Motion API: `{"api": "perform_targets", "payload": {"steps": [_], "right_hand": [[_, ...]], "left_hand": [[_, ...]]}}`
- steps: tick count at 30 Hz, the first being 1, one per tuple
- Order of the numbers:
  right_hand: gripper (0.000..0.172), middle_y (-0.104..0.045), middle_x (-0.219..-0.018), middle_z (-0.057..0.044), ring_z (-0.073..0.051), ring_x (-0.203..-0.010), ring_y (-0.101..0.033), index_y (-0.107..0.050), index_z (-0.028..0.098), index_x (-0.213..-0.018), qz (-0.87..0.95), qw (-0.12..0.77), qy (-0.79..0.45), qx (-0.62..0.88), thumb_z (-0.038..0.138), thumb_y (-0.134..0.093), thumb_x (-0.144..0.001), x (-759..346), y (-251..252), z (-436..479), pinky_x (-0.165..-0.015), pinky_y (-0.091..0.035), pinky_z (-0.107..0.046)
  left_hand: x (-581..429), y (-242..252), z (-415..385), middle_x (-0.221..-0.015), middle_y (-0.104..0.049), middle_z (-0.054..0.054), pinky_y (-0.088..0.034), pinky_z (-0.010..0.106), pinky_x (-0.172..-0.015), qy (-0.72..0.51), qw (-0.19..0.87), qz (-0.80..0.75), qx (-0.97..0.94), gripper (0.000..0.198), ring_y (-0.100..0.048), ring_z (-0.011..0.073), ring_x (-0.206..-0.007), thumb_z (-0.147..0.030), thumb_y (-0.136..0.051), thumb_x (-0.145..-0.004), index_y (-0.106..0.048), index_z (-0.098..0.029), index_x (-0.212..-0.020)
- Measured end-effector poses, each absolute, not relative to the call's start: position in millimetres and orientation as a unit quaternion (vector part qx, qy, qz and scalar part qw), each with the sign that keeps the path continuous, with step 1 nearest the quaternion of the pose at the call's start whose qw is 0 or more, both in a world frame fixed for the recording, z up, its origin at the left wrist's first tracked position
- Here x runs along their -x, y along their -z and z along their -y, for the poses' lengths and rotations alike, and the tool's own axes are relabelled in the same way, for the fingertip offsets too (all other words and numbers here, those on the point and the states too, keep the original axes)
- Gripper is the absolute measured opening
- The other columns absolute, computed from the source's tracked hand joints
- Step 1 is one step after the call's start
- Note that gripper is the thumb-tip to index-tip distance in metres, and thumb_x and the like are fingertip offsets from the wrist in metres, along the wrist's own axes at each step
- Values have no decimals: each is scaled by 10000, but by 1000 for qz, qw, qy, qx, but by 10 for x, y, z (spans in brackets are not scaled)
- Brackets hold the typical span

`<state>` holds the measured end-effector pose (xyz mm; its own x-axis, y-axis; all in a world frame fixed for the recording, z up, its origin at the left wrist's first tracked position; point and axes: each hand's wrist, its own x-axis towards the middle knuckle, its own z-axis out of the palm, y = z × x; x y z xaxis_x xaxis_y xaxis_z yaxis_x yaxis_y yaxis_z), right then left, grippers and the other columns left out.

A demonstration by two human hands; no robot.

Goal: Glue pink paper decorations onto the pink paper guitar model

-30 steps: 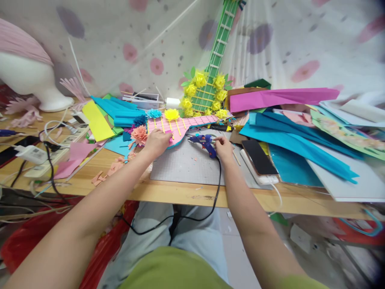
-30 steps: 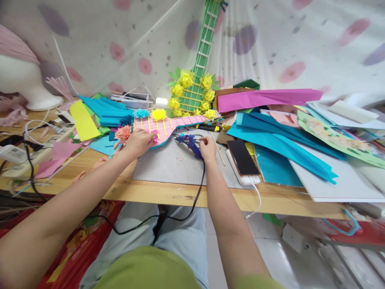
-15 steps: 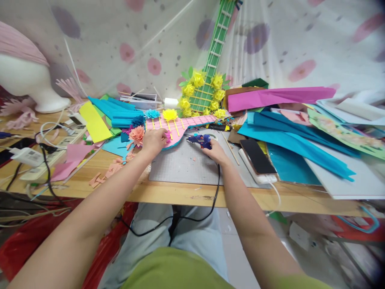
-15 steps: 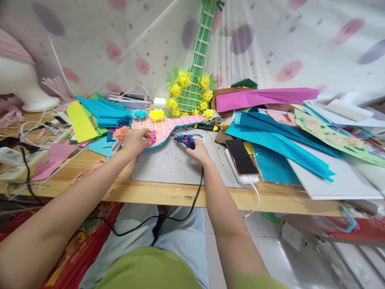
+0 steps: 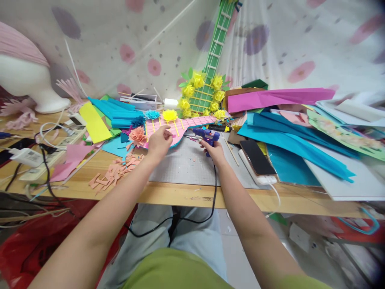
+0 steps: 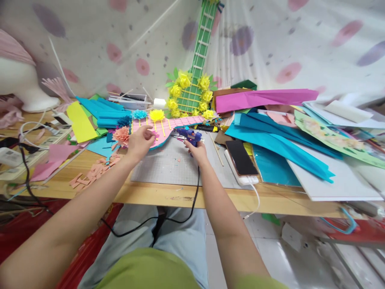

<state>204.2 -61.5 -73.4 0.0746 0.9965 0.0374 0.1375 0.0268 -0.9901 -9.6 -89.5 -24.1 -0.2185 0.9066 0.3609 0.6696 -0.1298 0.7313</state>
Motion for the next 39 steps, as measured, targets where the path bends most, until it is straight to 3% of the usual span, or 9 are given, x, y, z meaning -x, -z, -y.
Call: {"api": "perform_targets", "payload": {"steps": [4,8,14,39], "right_hand": [[424,-622,-659,-26,-85,-492,-467,-620,165,-723,537,486,-492,484,567,-687,-607,-2105,651,667,-475,-370,-239],[444,-502,-508,26,-78,-466,-428,-632,151,-697,611,393,-476,496,591,-660,-647,-2310,571,736,-473,-338,-234],[459,-470,-461,31,-87,-444,-422,-615,155,-620,658,264,-453,540,610,-670,-610,-2479,533,764,-463,-323,-247],[383,-450,-427,51,-90,-416,-392,-532,198,-617,653,276,-447,545,552,-679,-624,-2314,608,758,-442,-305,-251]], "left_hand": [[-187,571,1014,-786,-698,0,-501,251,-750,-485,236,-605,-586,342,-658,132,-745,-77,-609,-691,-609,-187,-1015],[-316,897,1047,-750,-676,0,-510,258,-714,-535,295,-611,-503,291,-640,126,-685,-131,-651,-688,-590,-175,-969],[-278,1037,1023,-726,-652,-9,-505,235,-612,-594,348,-594,-416,256,-620,115,-608,-143,-640,-685,-559,-181,-925],[-290,1043,1061,-738,-660,-6,-487,249,-657,-591,328,-601,-427,263,-613,119,-627,-177,-669,-688,-548,-187,-922]]}}
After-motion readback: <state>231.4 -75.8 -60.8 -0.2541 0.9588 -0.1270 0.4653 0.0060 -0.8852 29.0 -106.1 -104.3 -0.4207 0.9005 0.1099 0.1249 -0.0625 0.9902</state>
